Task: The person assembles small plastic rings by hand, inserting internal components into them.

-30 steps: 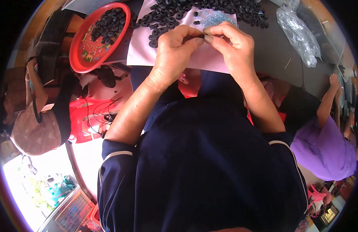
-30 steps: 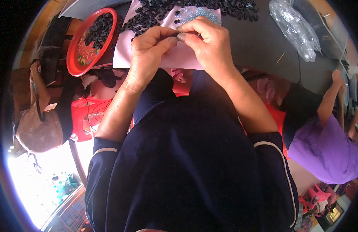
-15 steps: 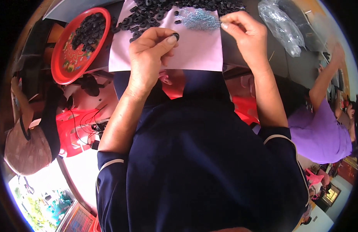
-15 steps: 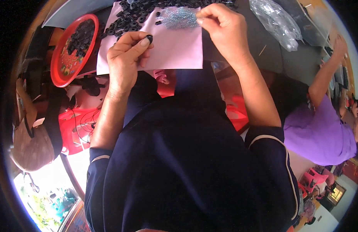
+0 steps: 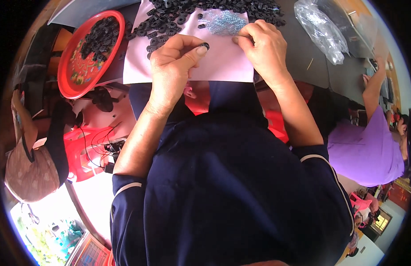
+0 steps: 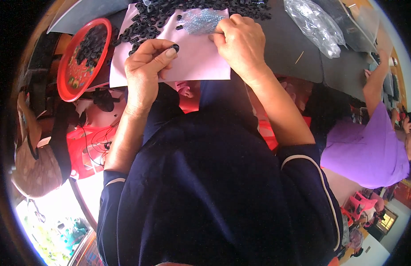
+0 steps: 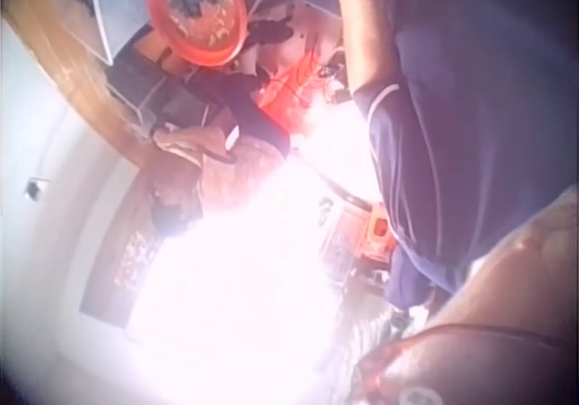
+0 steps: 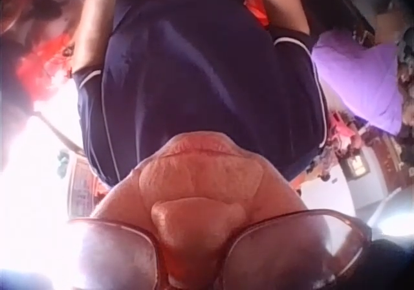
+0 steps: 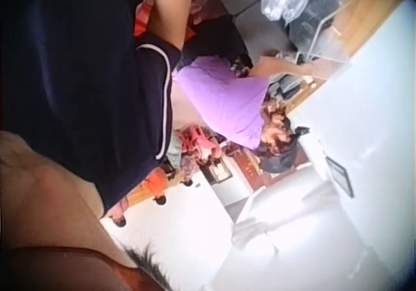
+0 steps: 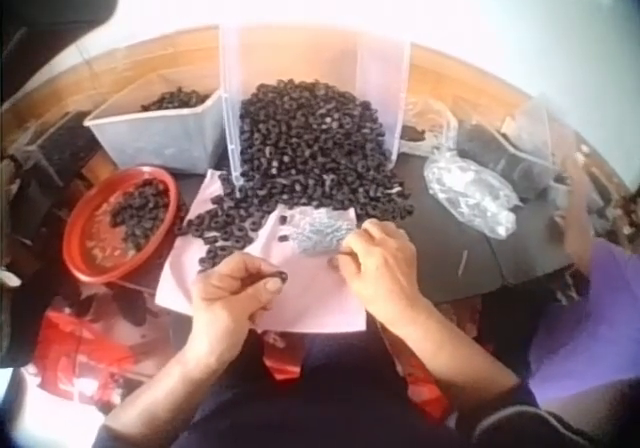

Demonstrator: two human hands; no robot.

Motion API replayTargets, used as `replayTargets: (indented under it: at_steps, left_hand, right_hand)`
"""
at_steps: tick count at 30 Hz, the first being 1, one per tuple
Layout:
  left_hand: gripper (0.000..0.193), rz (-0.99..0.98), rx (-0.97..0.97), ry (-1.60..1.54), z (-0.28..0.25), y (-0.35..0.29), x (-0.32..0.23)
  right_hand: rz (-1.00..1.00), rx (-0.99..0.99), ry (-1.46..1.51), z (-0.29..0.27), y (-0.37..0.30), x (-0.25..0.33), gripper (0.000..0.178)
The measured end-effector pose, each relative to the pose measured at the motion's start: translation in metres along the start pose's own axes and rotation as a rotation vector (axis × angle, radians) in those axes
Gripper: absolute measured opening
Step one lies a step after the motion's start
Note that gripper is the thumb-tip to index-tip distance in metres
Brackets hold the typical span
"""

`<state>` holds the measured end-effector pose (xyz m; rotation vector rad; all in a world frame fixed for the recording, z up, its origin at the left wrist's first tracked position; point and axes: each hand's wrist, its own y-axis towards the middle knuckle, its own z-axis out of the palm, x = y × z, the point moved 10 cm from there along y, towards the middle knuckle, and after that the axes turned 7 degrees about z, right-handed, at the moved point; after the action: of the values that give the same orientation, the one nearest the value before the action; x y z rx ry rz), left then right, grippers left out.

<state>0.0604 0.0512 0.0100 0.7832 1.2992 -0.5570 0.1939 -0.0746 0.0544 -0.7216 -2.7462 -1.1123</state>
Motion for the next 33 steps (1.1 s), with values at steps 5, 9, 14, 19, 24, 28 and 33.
replayTargets:
  at_steps: [5,9,14,19,24,28,33]
  left_hand:
    - [0.014,-0.014,0.017,-0.005,-0.004,0.000,0.002]
    - [0.013,-0.020,0.029,-0.011,-0.003,0.000,0.006]
    - [0.014,-0.017,0.004,-0.013,-0.002,-0.002,0.002]
    - [0.013,-0.018,0.025,-0.050,-0.002,-0.002,0.004]
    - [0.013,-0.016,0.006,-0.100,-0.005,0.000,0.005]
    - [0.011,-0.028,-0.119,-0.315,-0.015,0.000,0.008]
    - [0.009,0.015,-0.219,-0.501,-0.031,0.001,0.003]
  right_hand:
    - [-0.037,0.040,0.042,0.000,0.000,0.008,0.012]
    - [-0.111,0.018,0.119,-0.004,0.027,0.032,0.007]
    - [-0.344,0.022,0.011,0.015,0.045,0.076,0.003]
    - [-0.350,0.181,-0.123,0.053,0.041,0.068,0.013]
    - [-0.417,0.149,-0.203,0.060,0.039,0.077,0.011]
    - [-0.406,0.179,-0.223,0.055,0.034,0.083,0.011]
    - [-0.476,0.168,-0.121,0.039,0.017,0.095,0.009]
